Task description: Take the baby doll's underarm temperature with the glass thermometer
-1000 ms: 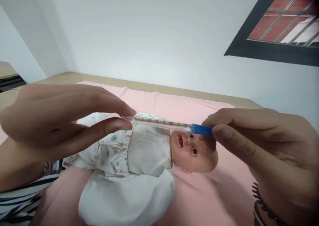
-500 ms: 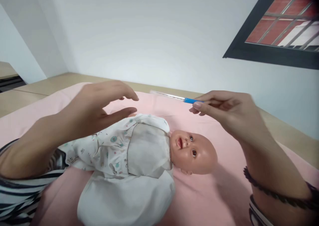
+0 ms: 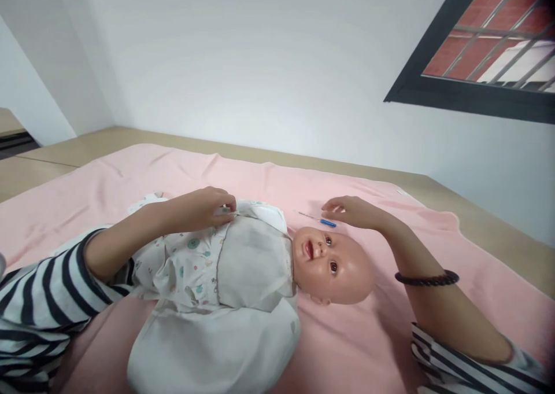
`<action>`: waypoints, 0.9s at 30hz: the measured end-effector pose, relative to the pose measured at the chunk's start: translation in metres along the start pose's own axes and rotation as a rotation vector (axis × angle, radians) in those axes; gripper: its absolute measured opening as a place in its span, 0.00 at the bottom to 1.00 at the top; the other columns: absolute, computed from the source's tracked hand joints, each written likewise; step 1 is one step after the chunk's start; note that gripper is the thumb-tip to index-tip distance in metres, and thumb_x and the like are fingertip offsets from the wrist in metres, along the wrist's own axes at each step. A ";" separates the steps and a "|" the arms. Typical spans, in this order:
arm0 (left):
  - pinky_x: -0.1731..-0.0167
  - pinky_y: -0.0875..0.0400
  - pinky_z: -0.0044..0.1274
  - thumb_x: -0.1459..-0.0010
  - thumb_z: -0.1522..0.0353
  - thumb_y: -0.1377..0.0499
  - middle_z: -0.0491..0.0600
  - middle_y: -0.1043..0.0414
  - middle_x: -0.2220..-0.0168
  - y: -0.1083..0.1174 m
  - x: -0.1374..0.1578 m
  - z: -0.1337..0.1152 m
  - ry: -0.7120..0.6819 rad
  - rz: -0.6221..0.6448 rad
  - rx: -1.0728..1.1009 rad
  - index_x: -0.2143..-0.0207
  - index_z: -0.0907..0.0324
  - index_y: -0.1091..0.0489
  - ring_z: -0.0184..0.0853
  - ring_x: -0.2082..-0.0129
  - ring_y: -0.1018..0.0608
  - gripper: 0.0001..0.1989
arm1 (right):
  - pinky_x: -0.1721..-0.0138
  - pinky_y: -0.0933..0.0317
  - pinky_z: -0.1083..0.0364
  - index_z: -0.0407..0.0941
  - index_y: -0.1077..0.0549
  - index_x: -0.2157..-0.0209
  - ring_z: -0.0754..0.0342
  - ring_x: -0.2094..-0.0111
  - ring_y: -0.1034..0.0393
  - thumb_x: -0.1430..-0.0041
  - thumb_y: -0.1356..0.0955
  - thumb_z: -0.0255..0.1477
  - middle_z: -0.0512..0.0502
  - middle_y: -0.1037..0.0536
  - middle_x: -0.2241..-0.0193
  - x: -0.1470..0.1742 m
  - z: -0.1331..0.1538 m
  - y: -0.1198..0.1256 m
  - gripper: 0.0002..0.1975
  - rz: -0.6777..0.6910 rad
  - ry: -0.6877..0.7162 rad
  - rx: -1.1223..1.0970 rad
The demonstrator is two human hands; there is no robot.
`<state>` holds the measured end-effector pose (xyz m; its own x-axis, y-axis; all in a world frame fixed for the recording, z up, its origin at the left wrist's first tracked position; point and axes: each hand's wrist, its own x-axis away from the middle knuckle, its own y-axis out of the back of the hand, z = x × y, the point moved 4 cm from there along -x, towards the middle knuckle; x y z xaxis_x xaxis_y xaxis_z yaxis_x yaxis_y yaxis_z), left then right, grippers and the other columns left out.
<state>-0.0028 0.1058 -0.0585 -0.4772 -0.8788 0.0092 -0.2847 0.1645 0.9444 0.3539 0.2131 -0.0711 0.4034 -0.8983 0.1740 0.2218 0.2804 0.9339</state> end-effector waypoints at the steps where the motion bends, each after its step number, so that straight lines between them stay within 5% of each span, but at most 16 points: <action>1: 0.59 0.35 0.27 0.33 0.61 0.46 0.46 0.23 0.57 0.000 0.000 0.001 -0.007 0.008 -0.009 0.56 0.53 0.27 0.37 0.56 0.24 0.10 | 0.50 0.34 0.47 0.45 0.21 0.53 0.42 0.50 0.27 0.40 0.33 0.52 0.41 0.21 0.50 0.004 0.016 0.002 0.27 -0.018 0.069 -0.059; 5: 0.65 0.36 0.26 0.38 0.70 0.45 0.45 0.23 0.64 0.004 0.003 0.001 -0.018 0.027 -0.069 0.64 0.55 0.29 0.34 0.64 0.25 0.06 | 0.35 0.40 0.49 0.53 0.31 0.36 0.45 0.35 0.37 0.33 0.37 0.53 0.48 0.33 0.34 0.028 0.085 -0.004 0.30 0.226 0.352 -0.330; 8: 0.66 0.36 0.25 0.39 0.70 0.46 0.45 0.23 0.64 0.015 0.007 -0.001 0.000 -0.044 -0.102 0.66 0.55 0.30 0.33 0.67 0.25 0.06 | 0.32 0.43 0.49 0.56 0.38 0.31 0.47 0.32 0.41 0.30 0.37 0.50 0.50 0.38 0.31 0.046 0.117 -0.012 0.30 0.415 0.421 -0.357; 15: 0.70 0.33 0.22 0.39 0.62 0.43 0.46 0.20 0.61 0.060 0.032 0.005 0.015 -0.190 -0.053 0.61 0.52 0.25 0.36 0.64 0.21 0.09 | 0.32 0.43 0.46 0.47 0.27 0.39 0.47 0.34 0.37 0.28 0.38 0.46 0.42 0.31 0.36 0.062 0.134 -0.006 0.25 0.281 0.497 -0.291; 22: 0.68 0.27 0.18 0.40 0.67 0.39 0.42 0.18 0.58 0.061 0.065 0.003 -0.061 0.335 0.004 0.56 0.47 0.21 0.34 0.63 0.18 0.11 | 0.42 0.34 0.54 0.45 0.23 0.44 0.53 0.44 0.28 0.32 0.32 0.31 0.43 0.23 0.45 0.094 0.151 0.008 0.17 0.514 0.616 -0.313; 27: 0.64 0.26 0.18 0.44 0.65 0.32 0.43 0.18 0.58 0.048 0.072 -0.028 -0.139 0.388 0.050 0.56 0.44 0.21 0.35 0.62 0.18 0.13 | 0.40 0.36 0.57 0.45 0.25 0.44 0.53 0.44 0.28 0.44 0.22 0.29 0.45 0.21 0.48 0.138 0.184 -0.002 0.26 0.285 0.864 -0.131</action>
<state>-0.0278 0.0379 -0.0037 -0.6640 -0.6787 0.3138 -0.0997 0.4963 0.8624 0.2459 0.0270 0.0087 0.9698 -0.2389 0.0488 0.0897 0.5359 0.8395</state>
